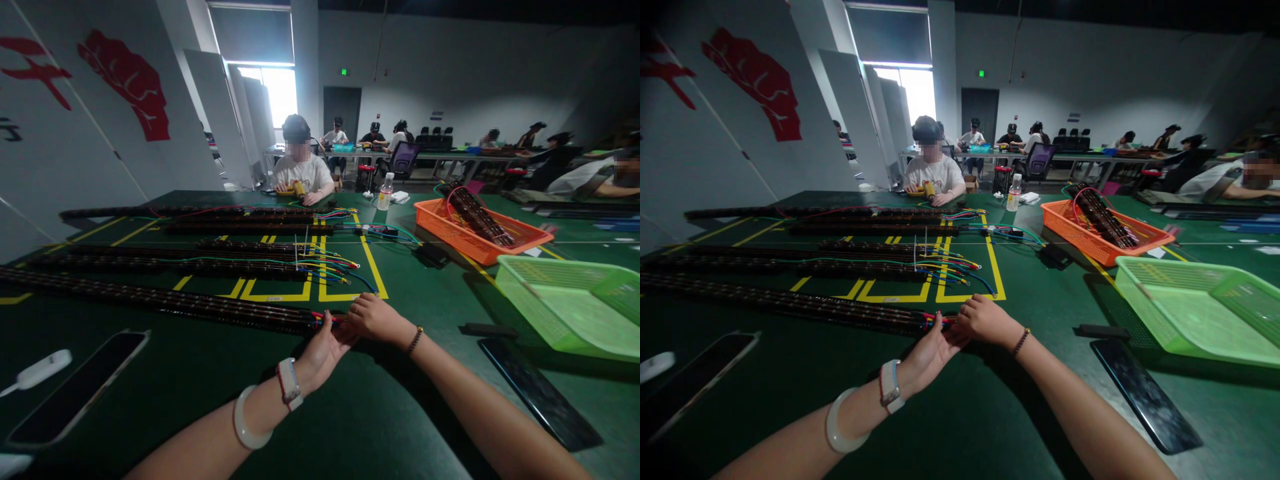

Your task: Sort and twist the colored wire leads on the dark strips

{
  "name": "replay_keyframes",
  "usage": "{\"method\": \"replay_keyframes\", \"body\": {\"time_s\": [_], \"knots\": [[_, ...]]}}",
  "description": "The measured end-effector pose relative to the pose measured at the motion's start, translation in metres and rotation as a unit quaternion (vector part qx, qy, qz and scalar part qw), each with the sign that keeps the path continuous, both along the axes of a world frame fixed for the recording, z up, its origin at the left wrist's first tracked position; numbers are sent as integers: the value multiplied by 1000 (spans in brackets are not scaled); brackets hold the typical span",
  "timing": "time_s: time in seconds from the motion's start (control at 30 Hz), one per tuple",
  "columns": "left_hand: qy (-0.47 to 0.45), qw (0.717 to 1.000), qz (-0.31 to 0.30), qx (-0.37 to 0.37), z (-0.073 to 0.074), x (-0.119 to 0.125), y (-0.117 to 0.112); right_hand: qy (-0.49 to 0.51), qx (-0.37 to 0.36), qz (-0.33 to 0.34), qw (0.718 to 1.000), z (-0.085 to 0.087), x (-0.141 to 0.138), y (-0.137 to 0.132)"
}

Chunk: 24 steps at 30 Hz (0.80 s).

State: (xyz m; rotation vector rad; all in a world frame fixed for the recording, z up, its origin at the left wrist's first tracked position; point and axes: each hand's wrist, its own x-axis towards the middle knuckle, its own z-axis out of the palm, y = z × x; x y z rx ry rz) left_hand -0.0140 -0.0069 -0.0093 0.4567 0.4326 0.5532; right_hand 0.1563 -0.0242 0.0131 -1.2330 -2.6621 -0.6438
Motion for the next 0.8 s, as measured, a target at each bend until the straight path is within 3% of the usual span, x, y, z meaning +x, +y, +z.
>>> {"method": "replay_keyframes", "body": {"time_s": [0.13, 0.27, 0.33, 0.4, 0.47, 0.5, 0.6, 0.8], "knots": [[5, 1000, 0, 8, -3, 0, 1, 5, -25, 4, 1000, 2, -1, 0], [28, 999, -11, 20, -5, 1, 1, 151, -108, -88, 979, 0, -1, 3], [39, 999, -18, 23, -6, 1, 2, 281, -210, -148, 925, -4, 0, 6], [48, 998, -16, 24, -6, 1, 2, 401, -319, -178, 840, -11, 1, 10], [58, 998, -9, 23, -6, 0, 1, 483, -374, -184, 770, -19, 2, 13], [61, 998, -6, 22, -6, 0, 1, 508, -376, -186, 752, -22, 2, 15], [59, 998, -4, 24, -3, -1, 1, 540, -331, -213, 744, -31, 0, 22], [53, 998, -9, 21, 1, 0, 1, 537, -198, -248, 781, -39, -3, 35]]}}
